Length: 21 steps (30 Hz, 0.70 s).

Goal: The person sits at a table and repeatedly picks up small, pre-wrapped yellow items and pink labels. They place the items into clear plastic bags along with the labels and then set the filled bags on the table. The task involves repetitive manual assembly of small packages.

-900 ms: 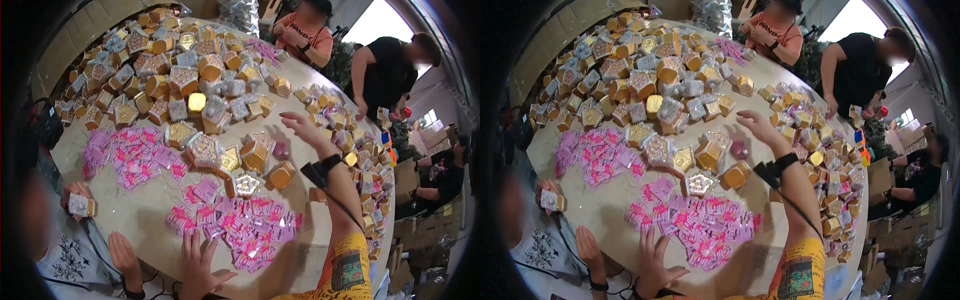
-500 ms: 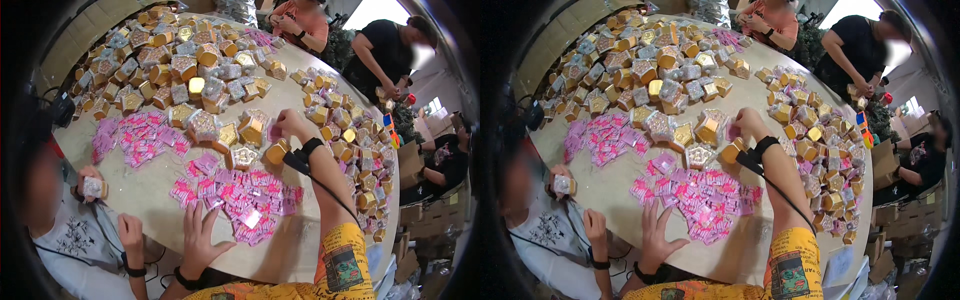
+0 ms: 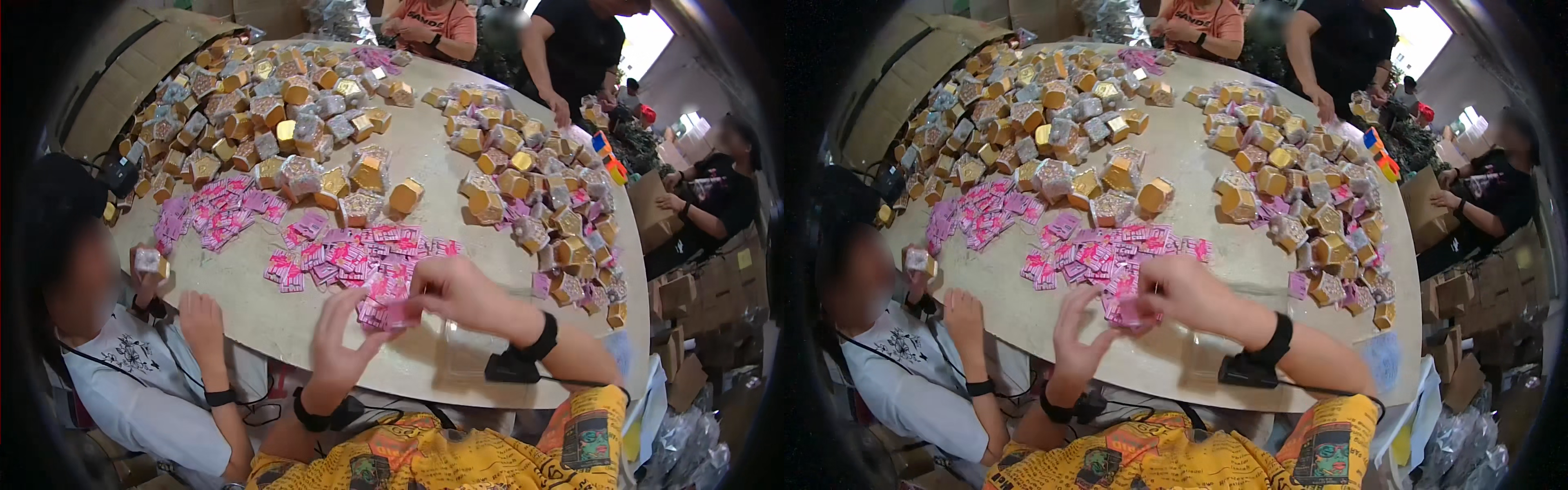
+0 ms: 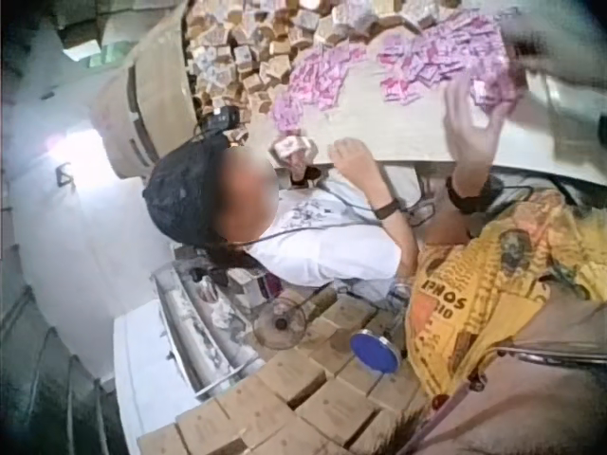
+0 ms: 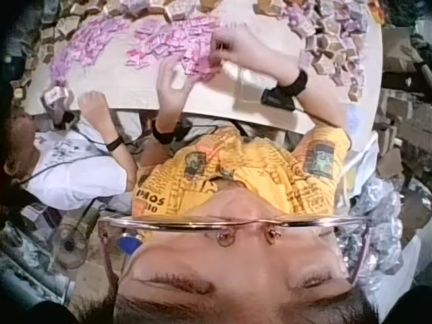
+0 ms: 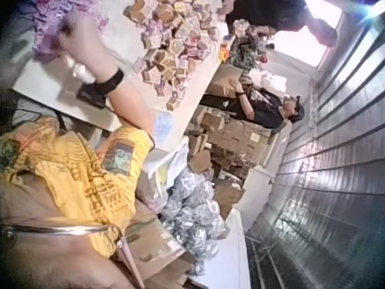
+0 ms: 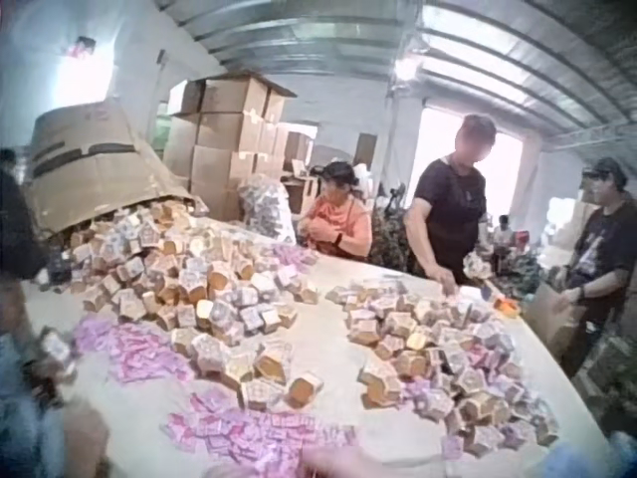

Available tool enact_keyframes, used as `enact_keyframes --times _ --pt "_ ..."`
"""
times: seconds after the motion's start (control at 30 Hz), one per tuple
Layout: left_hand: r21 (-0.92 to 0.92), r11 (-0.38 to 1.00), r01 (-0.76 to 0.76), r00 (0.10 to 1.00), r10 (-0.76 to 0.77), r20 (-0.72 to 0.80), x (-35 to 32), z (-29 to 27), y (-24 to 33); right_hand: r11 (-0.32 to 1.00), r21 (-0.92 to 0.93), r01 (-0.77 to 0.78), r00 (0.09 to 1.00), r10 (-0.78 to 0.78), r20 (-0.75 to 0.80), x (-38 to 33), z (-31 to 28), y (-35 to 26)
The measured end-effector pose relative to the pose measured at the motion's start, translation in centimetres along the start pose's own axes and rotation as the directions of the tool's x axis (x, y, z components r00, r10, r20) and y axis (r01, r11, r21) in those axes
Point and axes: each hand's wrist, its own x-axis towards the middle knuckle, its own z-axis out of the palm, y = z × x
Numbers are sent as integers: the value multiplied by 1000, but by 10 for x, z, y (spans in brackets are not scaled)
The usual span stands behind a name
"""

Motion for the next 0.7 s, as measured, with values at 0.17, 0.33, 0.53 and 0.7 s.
enact_keyframes --times 0.17,0.33,0.53,0.7 --pt "-537 766 352 934 -255 249 -12 42 0 863 480 -160 968 232 -93 -52 42 10" --pt "-559 569 604 794 -490 359 -13 45 12 969 -162 -184 970 153 -187 -104 25 22" --pt "-563 646 516 855 -426 296 -16 57 -5 757 -448 -475 880 414 -233 -158 33 77" --pt "-558 639 529 847 -432 310 -9 63 0 821 -332 -465 875 369 -313 -157 44 91"
